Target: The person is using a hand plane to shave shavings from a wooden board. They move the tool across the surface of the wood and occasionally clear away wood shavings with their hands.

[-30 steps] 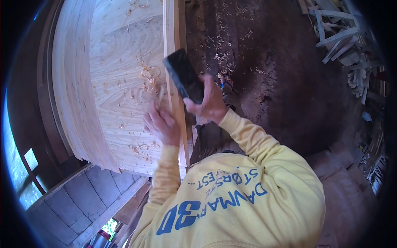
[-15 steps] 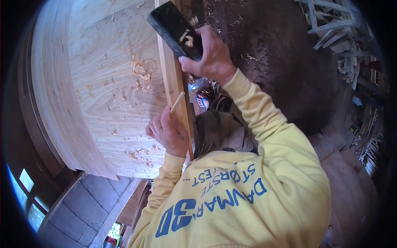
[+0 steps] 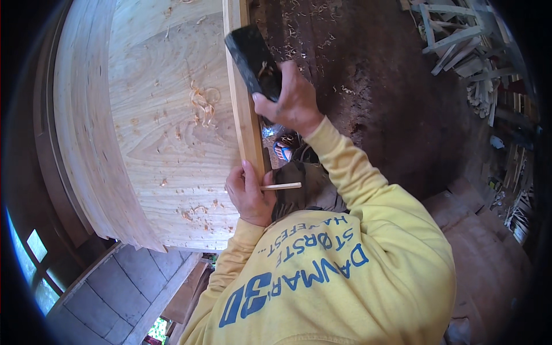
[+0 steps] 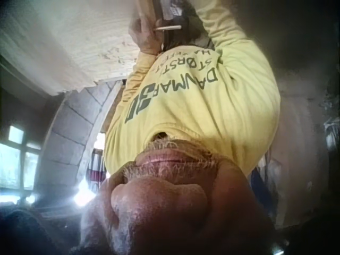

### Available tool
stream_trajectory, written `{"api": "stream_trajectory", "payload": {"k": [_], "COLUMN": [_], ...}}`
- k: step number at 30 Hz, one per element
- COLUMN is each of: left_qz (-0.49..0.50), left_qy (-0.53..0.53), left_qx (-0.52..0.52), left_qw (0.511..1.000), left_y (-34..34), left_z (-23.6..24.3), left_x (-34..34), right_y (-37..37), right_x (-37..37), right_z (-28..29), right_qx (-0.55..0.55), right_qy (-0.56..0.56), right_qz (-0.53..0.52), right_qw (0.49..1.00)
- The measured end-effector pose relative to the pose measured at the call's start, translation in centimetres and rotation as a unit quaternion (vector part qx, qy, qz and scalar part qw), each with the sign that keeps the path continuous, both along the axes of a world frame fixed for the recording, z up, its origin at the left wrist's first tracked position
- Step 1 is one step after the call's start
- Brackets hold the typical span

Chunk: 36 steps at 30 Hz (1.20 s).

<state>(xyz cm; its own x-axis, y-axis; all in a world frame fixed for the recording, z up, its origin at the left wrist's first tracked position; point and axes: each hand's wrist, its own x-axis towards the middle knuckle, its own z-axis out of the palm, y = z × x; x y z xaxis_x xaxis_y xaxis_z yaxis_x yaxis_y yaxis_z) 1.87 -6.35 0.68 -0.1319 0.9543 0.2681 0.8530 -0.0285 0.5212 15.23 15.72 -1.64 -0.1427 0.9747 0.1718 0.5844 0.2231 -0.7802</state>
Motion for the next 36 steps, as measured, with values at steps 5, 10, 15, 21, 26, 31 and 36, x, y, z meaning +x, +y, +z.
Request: {"api": "stream_trajectory", "payload": {"k": [5, 10, 15, 21, 26, 31, 36], "left_qz": [-0.001, -0.007, 0.024, 0.019, -0.003, 0.000, 0.029], "left_qy": [0.004, 0.008, 0.006, 0.017, 0.019, 0.016, 0.028], "left_qx": [-0.001, -0.007, -0.034, -0.041, -0.037, -0.040, -0.053], "left_qw": [1.000, 1.000, 0.999, 0.999, 0.999, 0.999, 0.998], "left_y": [-0.3, 0.0, 1.0, 1.1, 0.8, 0.8, -0.1], "left_z": [0.1, -0.2, 0.7, 0.1, 0.3, 0.1, -0.1], "left_x": [-0.2, -0.2, -0.3, -0.2, 0.3, -0.2, -0.2], "right_y": [6.6, 18.3, 10.4, -2.1, 20.2, 25.6, 6.8], "right_x": [-1.4, -1.8, -2.4, -0.7, -1.5, -2.3, -1.0], "right_z": [1.9, 1.7, 1.5, 2.2, 1.6, 4.7, 1.2], "right_qx": [-0.021, 0.007, 0.012, -0.005, -0.039, -0.049, 0.023], "right_qy": [-0.017, 0.016, 0.006, 0.034, 0.036, -0.030, 0.015], "right_qz": [-0.019, -0.127, 0.024, 0.045, -0.044, -0.065, 0.046], "right_qw": [0.999, 0.992, 1.000, 0.998, 0.998, 0.996, 0.999]}}
